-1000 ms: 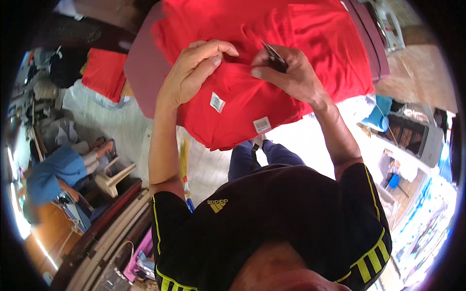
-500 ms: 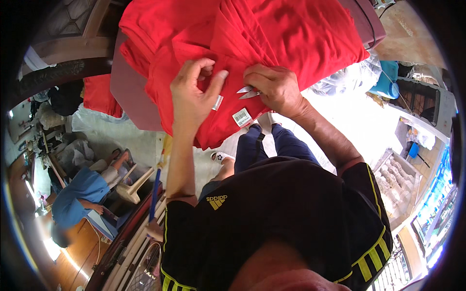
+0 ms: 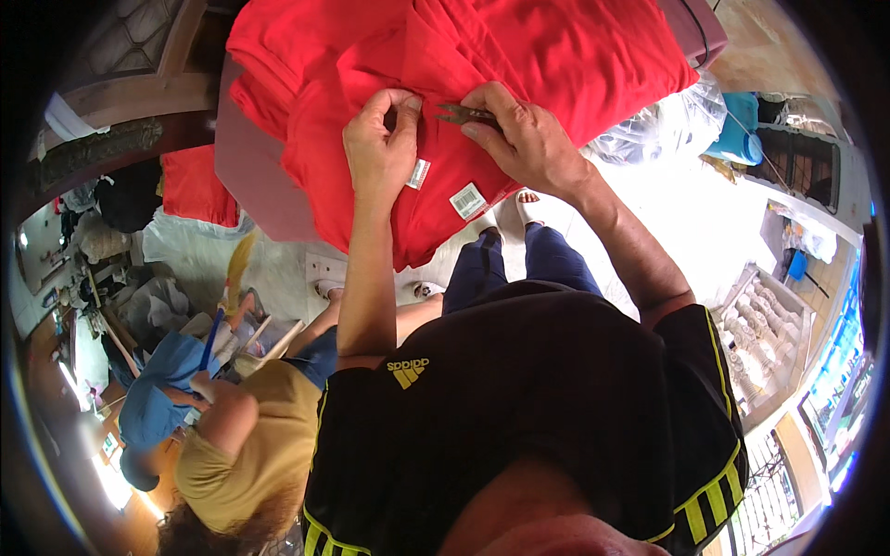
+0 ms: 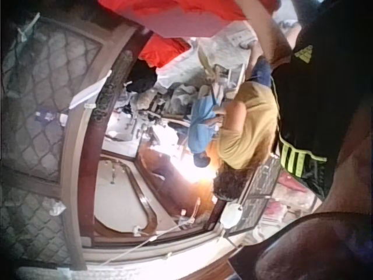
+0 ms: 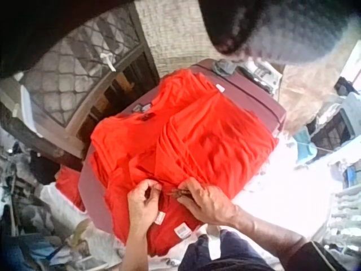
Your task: The person uses a small pair of scissors to cut the tags off a stack of red garments. They hold the fabric steady with one hand while snipping the tag strings with the other, repeating this process for multiple items in the pile.
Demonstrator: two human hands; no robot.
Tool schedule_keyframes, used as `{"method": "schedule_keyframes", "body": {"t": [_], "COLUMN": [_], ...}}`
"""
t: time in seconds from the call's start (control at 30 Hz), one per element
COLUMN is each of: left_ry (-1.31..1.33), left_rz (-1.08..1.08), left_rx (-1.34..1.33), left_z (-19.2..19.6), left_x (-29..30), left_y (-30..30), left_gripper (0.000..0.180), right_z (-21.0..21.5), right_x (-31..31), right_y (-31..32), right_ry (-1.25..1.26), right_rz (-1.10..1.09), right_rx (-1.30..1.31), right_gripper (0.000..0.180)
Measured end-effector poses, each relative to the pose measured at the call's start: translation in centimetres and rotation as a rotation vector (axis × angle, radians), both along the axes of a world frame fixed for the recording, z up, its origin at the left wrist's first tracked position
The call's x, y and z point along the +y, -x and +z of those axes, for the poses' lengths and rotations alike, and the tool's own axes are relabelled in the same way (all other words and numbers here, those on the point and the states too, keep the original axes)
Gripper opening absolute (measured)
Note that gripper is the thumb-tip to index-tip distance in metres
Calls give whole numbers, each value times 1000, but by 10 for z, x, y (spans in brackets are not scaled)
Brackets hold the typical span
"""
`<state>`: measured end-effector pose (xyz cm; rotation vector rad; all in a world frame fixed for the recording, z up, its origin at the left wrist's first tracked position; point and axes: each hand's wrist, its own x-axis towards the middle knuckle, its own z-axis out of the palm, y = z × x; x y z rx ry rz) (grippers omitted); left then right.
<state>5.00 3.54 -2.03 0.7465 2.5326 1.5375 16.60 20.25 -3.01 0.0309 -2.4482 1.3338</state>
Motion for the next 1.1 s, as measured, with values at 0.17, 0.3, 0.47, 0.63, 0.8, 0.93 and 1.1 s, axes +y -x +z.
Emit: {"method": "schedule_keyframes", "body": {"t": [0.17,0.3,0.47,0.63,0.8,0.93,1.1], "left_ry": [-14,38,96,123,-12,-75,-25], "left_rz": [-91,-120,-127,-150,-148,-140,-132], "left_rx": [3,206,330,454,267,117,167], "left_z": [3,0,3,0,-2,-2,-1], "left_x": [-5,-5,-1,-1,-9,-12,-11], "left_y": [0,-3,-11,-10,-4,-6,-2], "left_gripper": [5,3,6,9,5,5,6], "right_z": [2,-1,-3,1,5,-1,1], "right_x": [-19,-30,-32,-33,-24,-19,-23], "right_y": [5,9,14,13,2,-1,5], "right_ry": [-287,-430,-466,-435,-237,-201,-346], "right_rz": [-125,-207,-181,-180,-182,-166,-143], "right_rx": [-5,41,34,-10,-144,24,68], "right_gripper": [22,17,16,18,21,22,20]}}
